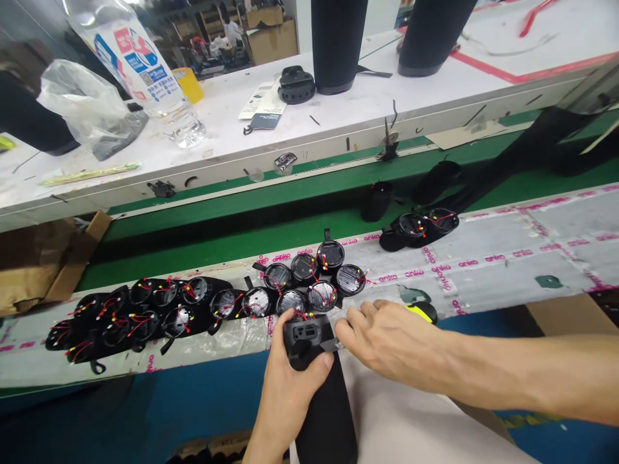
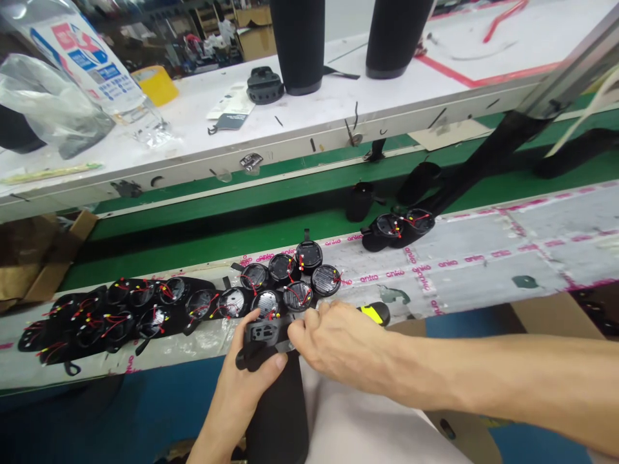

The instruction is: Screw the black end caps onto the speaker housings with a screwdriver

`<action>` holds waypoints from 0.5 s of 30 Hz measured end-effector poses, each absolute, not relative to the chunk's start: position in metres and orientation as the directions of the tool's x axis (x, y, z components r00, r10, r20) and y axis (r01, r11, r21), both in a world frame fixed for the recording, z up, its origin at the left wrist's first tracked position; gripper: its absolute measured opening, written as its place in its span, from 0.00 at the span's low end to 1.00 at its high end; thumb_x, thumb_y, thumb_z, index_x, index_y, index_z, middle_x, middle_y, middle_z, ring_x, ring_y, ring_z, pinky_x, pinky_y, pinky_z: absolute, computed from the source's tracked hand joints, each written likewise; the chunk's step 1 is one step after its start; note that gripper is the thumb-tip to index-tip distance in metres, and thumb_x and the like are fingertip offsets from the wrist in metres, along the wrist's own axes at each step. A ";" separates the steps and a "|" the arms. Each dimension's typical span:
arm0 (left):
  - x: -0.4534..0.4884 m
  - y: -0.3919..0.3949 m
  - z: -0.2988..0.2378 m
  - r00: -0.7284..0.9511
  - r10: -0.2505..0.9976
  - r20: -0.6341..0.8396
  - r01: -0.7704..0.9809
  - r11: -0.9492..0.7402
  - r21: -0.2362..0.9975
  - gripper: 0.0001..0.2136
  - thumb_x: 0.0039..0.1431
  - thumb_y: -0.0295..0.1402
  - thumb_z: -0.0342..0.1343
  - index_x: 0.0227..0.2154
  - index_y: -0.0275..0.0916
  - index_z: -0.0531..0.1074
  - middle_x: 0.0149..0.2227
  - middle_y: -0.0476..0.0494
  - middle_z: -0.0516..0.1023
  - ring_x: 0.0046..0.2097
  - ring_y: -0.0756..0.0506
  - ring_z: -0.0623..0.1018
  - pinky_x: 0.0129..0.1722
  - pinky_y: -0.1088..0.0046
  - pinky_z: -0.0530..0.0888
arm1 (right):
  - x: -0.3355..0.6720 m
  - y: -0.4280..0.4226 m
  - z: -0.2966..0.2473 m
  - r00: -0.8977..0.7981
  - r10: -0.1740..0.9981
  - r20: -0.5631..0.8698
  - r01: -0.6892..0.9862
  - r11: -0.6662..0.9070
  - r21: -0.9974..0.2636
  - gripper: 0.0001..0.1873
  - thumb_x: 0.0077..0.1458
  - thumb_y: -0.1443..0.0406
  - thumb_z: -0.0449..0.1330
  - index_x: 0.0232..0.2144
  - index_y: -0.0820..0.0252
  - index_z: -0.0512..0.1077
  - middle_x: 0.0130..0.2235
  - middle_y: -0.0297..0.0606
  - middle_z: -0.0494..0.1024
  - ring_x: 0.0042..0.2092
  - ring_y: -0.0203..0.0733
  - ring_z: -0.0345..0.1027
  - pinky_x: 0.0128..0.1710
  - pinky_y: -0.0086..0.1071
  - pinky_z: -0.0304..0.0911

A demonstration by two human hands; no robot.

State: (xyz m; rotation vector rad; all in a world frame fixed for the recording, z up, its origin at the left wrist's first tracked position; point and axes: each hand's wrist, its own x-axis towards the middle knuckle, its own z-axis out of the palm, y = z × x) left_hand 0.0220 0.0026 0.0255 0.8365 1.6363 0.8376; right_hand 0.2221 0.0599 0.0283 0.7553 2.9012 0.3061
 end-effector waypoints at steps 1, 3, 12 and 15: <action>0.023 0.003 0.027 -0.187 0.853 -0.487 0.112 0.511 0.852 0.38 0.45 0.43 0.68 0.61 0.43 0.62 0.47 0.43 0.80 0.49 0.38 0.78 0.54 0.59 0.69 | 0.222 0.059 0.028 -0.868 0.491 -0.072 0.463 0.853 0.241 0.12 0.50 0.73 0.56 0.37 0.56 0.60 0.27 0.33 0.65 0.25 0.41 0.58 0.24 0.38 0.38; 0.024 0.004 0.028 -0.199 0.847 -0.492 0.127 0.521 0.844 0.38 0.46 0.42 0.67 0.61 0.43 0.62 0.46 0.43 0.80 0.47 0.39 0.78 0.53 0.59 0.69 | 0.221 0.057 0.026 -0.872 0.484 -0.070 0.452 0.854 0.258 0.11 0.51 0.73 0.55 0.36 0.56 0.60 0.26 0.32 0.63 0.25 0.41 0.57 0.24 0.38 0.38; 0.025 0.005 0.024 -0.197 0.836 -0.512 0.152 0.541 0.827 0.38 0.47 0.42 0.67 0.60 0.44 0.59 0.42 0.46 0.81 0.42 0.41 0.79 0.46 0.64 0.72 | 0.220 0.046 0.024 -0.822 0.569 -0.014 0.551 0.802 0.228 0.09 0.56 0.73 0.54 0.39 0.57 0.62 0.27 0.33 0.65 0.26 0.42 0.58 0.25 0.38 0.42; 0.025 0.005 0.024 -0.225 0.844 -0.486 0.125 0.520 0.845 0.35 0.47 0.42 0.67 0.59 0.45 0.61 0.41 0.47 0.81 0.40 0.43 0.79 0.44 0.66 0.72 | 0.218 0.044 0.024 -0.822 0.570 -0.012 0.554 0.804 0.214 0.09 0.57 0.74 0.53 0.38 0.57 0.62 0.27 0.34 0.65 0.26 0.42 0.59 0.25 0.39 0.42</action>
